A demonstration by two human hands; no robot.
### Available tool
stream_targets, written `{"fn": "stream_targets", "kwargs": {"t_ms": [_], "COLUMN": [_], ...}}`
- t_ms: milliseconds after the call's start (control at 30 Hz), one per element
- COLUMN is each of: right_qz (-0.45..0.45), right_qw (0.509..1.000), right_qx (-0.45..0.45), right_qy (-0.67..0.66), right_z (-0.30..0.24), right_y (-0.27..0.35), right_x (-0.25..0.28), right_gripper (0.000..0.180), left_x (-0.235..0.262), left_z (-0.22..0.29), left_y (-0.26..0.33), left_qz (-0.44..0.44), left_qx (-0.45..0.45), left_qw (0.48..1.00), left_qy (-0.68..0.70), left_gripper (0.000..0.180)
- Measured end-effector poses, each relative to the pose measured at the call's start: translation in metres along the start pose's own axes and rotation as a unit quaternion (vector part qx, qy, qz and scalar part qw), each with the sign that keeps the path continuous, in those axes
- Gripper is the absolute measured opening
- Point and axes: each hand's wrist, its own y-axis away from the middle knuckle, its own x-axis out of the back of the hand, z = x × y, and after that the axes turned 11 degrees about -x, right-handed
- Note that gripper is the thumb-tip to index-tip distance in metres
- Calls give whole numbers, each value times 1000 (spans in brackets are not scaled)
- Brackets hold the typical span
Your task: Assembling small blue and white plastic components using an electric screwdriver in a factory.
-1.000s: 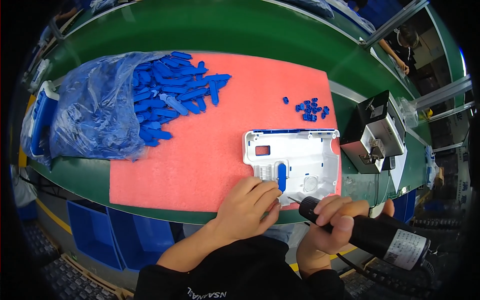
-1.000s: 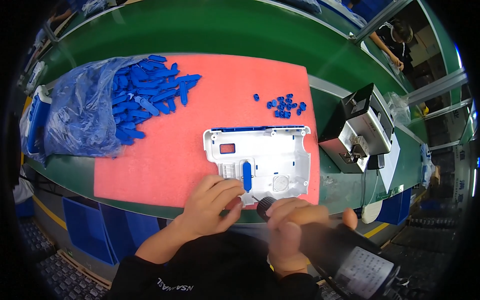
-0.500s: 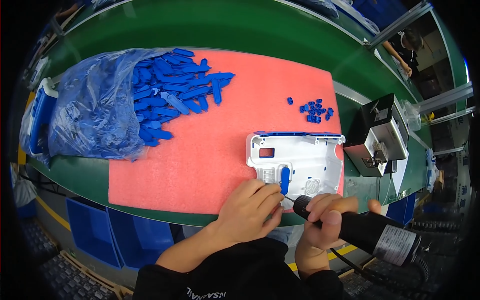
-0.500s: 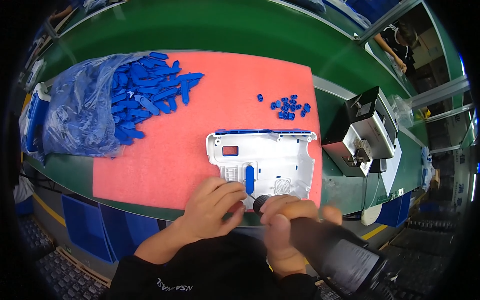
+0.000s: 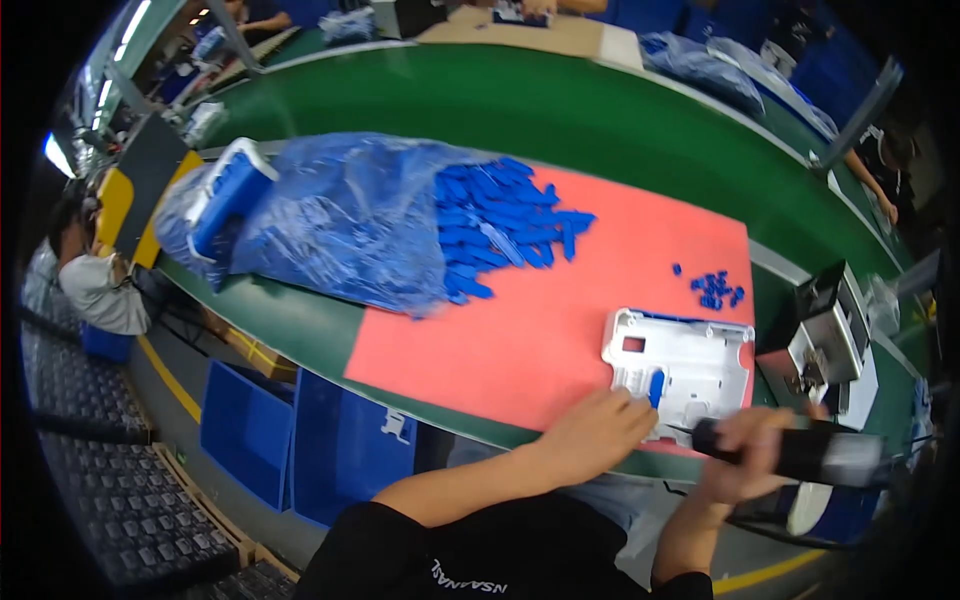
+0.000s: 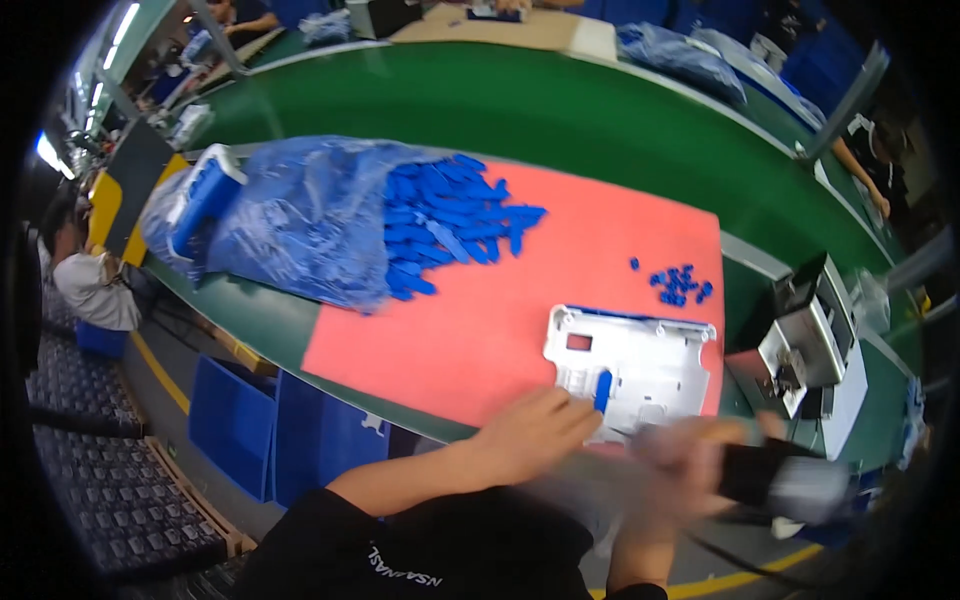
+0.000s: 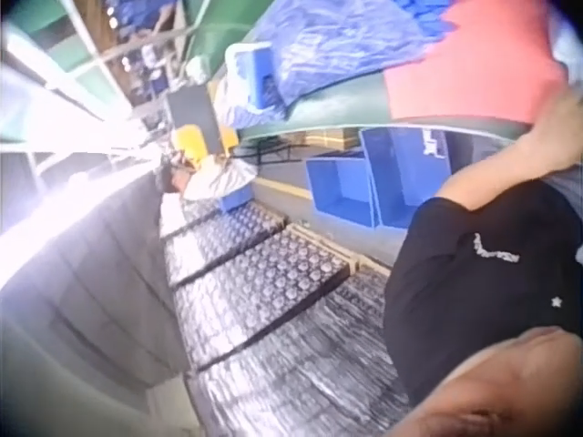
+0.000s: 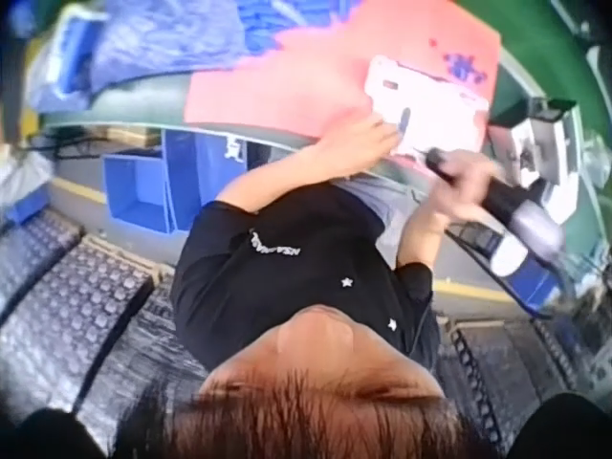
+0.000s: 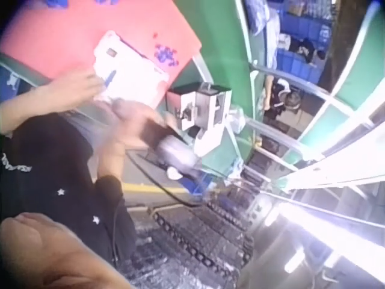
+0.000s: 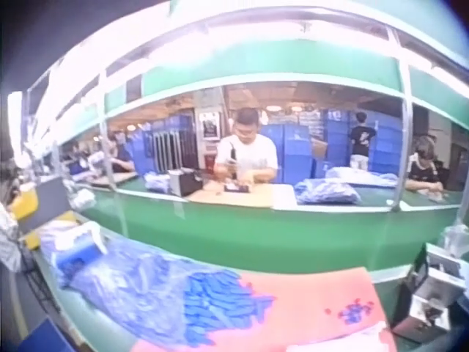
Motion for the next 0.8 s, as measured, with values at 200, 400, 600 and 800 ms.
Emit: {"fn": "stream_targets", "kwargs": {"t_ms": [200,400,600,800], "right_qz": [106,195,203,237], "right_qw": [991,949,956,941], "right_qx": [61,-37,-53,-16], "right_qy": [-47,245,206,239], "right_z": [-32,-1,11,18], "right_y": [-64,-46,-31,-39], "right_x": [104,136,115,116], "right_gripper": [48,49,48,53], "left_x": [33,69,73,79], "left_z": [-27,-133,-292,-314], "left_y": [-13,-86,-111,-100], "left_qz": [53,174,159,126], "left_qx": [-63,26,168,257], "left_qw": [994,980,944,920], "left_qy": [-69,-89,-233,-269], "left_gripper": [18,23,12,36]}}
